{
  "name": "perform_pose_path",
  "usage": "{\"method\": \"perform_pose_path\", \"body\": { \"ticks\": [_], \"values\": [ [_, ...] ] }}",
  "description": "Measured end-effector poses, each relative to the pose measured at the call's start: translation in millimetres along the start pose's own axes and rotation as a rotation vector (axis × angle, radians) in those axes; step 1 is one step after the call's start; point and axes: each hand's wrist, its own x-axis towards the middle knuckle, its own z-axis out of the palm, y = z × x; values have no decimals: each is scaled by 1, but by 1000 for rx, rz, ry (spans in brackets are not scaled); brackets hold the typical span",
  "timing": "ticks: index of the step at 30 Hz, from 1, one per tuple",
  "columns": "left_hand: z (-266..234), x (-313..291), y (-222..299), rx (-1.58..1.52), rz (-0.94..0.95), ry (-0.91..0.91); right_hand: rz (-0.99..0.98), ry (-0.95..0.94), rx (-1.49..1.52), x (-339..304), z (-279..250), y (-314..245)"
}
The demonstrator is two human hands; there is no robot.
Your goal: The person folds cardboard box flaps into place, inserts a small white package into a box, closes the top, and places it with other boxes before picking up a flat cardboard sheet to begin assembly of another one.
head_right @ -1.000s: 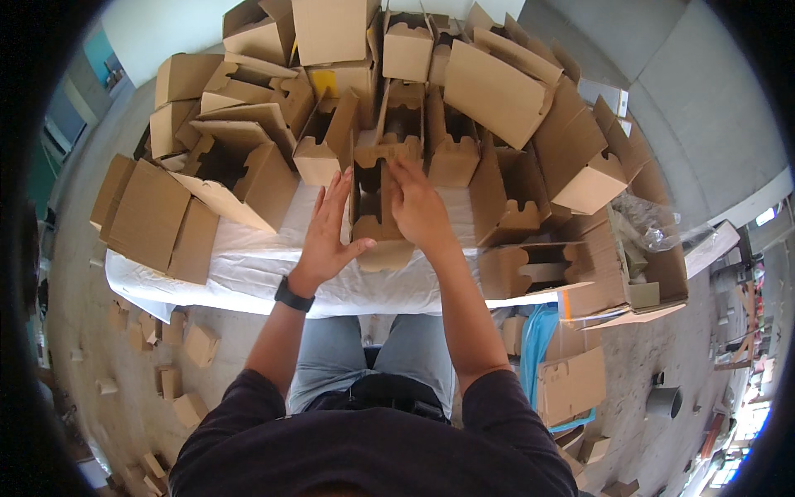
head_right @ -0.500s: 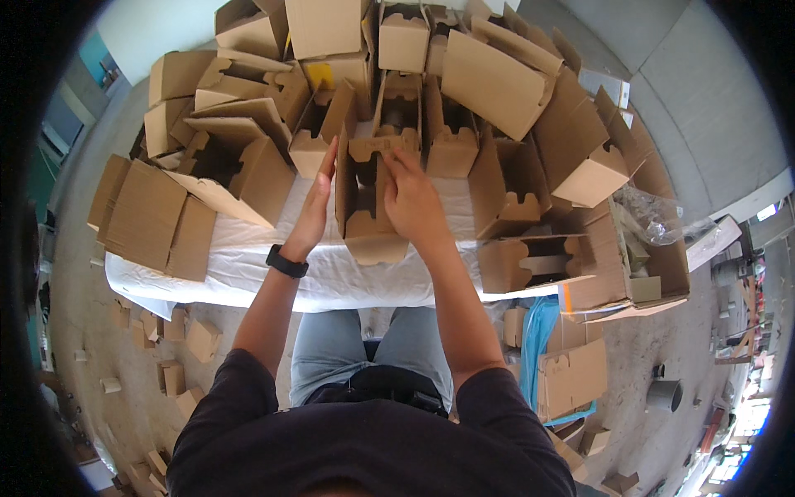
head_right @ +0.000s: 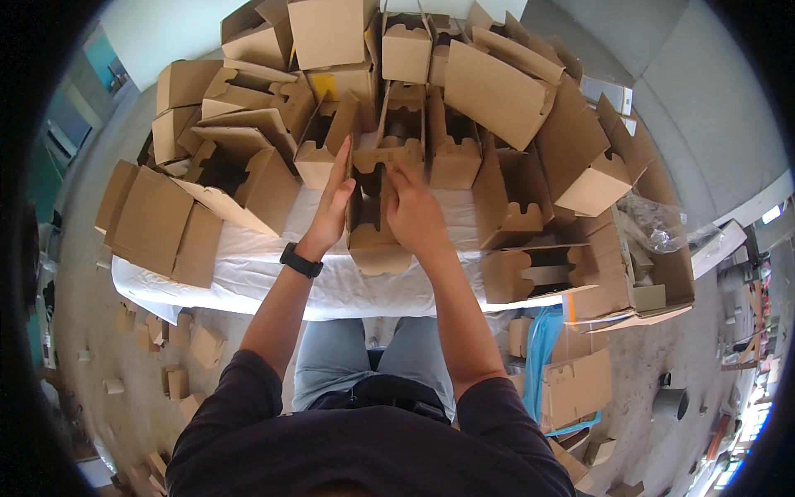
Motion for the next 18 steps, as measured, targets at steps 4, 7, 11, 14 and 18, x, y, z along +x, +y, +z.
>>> {"method": "perform_pose_path", "body": {
  "ticks": [4, 7, 11, 14, 18],
  "values": [
    [-2, 1, -7, 75, 45, -10, -19, 19, -18, -1, 3, 2],
    [4, 3, -9, 426, 66, -92, -61, 32, -18, 0, 2, 6],
    [4, 6, -7, 536, 5, -98, -105, 25, -11, 3, -1, 6],
    [8, 9, 3, 932, 7, -198, -61, 14, -9, 1, -2, 3],
    [7, 12, 0, 1094, 80, -264, -26, 0, 10, 1, -2, 3]
  ]
}}
